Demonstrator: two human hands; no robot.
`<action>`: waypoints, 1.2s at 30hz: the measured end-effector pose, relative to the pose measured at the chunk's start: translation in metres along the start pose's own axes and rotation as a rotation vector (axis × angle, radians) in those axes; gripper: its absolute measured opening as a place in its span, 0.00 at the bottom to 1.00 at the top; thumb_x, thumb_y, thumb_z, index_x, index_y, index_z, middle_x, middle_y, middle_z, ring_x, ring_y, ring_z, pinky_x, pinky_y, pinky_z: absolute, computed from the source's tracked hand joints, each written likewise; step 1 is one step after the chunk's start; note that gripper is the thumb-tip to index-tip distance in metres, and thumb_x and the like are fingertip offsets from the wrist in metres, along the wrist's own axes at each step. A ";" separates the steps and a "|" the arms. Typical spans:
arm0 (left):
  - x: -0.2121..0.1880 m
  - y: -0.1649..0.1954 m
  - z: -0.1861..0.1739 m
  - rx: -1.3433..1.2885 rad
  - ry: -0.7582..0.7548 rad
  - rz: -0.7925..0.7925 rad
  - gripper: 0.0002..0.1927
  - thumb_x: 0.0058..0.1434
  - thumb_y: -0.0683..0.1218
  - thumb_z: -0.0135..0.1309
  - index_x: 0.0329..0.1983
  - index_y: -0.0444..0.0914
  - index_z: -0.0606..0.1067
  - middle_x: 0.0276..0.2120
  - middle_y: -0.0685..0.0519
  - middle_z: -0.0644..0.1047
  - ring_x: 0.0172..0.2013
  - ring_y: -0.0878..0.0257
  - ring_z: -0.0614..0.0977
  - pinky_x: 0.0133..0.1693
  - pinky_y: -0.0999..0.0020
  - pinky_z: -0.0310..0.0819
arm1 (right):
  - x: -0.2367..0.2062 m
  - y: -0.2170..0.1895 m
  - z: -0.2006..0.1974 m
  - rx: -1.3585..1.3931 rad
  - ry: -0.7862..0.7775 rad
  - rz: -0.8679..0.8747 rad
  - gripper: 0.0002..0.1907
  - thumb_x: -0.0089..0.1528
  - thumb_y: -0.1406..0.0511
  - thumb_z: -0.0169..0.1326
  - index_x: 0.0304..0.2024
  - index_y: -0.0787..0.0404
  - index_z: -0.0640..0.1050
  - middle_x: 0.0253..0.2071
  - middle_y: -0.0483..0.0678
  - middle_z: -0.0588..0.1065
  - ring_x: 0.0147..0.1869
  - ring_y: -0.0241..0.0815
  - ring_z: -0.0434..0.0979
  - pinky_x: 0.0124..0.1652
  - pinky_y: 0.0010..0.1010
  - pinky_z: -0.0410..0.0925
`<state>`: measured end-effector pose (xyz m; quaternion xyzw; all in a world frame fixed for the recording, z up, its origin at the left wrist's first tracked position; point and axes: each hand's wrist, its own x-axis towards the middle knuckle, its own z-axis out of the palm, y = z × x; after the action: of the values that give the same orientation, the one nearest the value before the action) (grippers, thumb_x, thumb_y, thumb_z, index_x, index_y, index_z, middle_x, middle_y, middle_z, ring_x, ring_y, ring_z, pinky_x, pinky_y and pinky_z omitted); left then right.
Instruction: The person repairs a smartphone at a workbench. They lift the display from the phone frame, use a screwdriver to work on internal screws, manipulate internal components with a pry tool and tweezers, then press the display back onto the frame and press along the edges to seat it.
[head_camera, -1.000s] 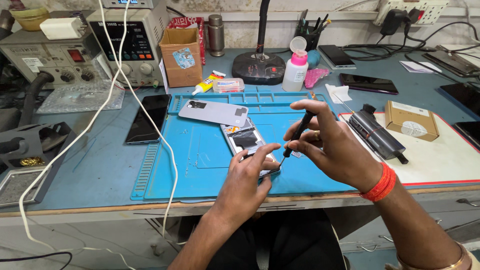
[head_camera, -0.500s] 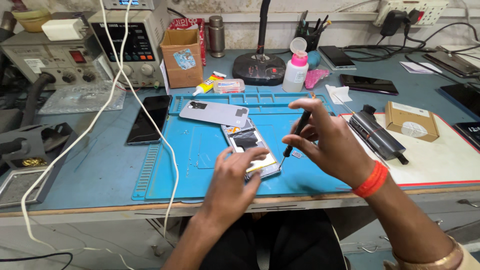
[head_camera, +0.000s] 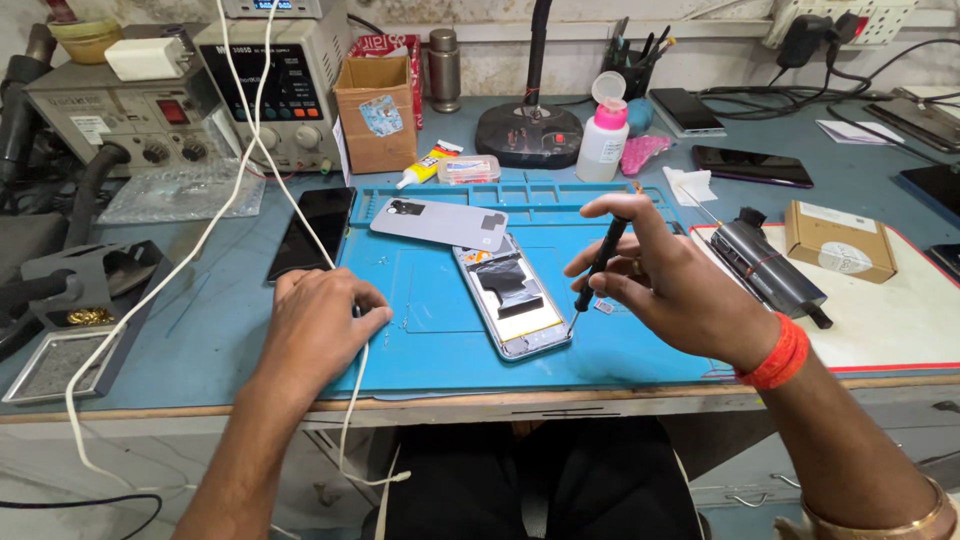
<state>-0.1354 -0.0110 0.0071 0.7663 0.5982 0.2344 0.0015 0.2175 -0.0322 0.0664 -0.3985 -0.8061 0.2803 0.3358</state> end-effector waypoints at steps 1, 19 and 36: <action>0.001 0.001 0.000 0.025 -0.012 0.004 0.07 0.52 0.50 0.64 0.29 0.43 0.87 0.32 0.52 0.83 0.43 0.53 0.81 0.58 0.54 0.61 | 0.000 -0.001 -0.001 -0.008 0.002 0.025 0.26 0.64 0.74 0.51 0.61 0.54 0.59 0.45 0.51 0.80 0.49 0.41 0.86 0.43 0.31 0.78; 0.020 -0.009 -0.004 -0.087 -0.071 0.302 0.07 0.49 0.47 0.61 0.26 0.38 0.82 0.31 0.49 0.80 0.40 0.53 0.80 0.51 0.56 0.62 | 0.001 -0.017 0.003 -0.134 0.023 0.080 0.26 0.63 0.68 0.56 0.61 0.57 0.62 0.42 0.51 0.82 0.47 0.41 0.87 0.45 0.33 0.79; -0.001 0.088 0.016 -0.836 0.110 0.291 0.05 0.57 0.38 0.61 0.36 0.34 0.78 0.29 0.53 0.82 0.32 0.66 0.86 0.35 0.71 0.80 | 0.000 -0.009 0.002 0.018 -0.034 -0.203 0.20 0.64 0.72 0.52 0.55 0.62 0.60 0.43 0.54 0.79 0.49 0.43 0.85 0.42 0.33 0.78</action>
<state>-0.0487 -0.0324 0.0173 0.7625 0.3369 0.4945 0.2463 0.2120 -0.0371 0.0717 -0.3068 -0.8454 0.2590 0.3523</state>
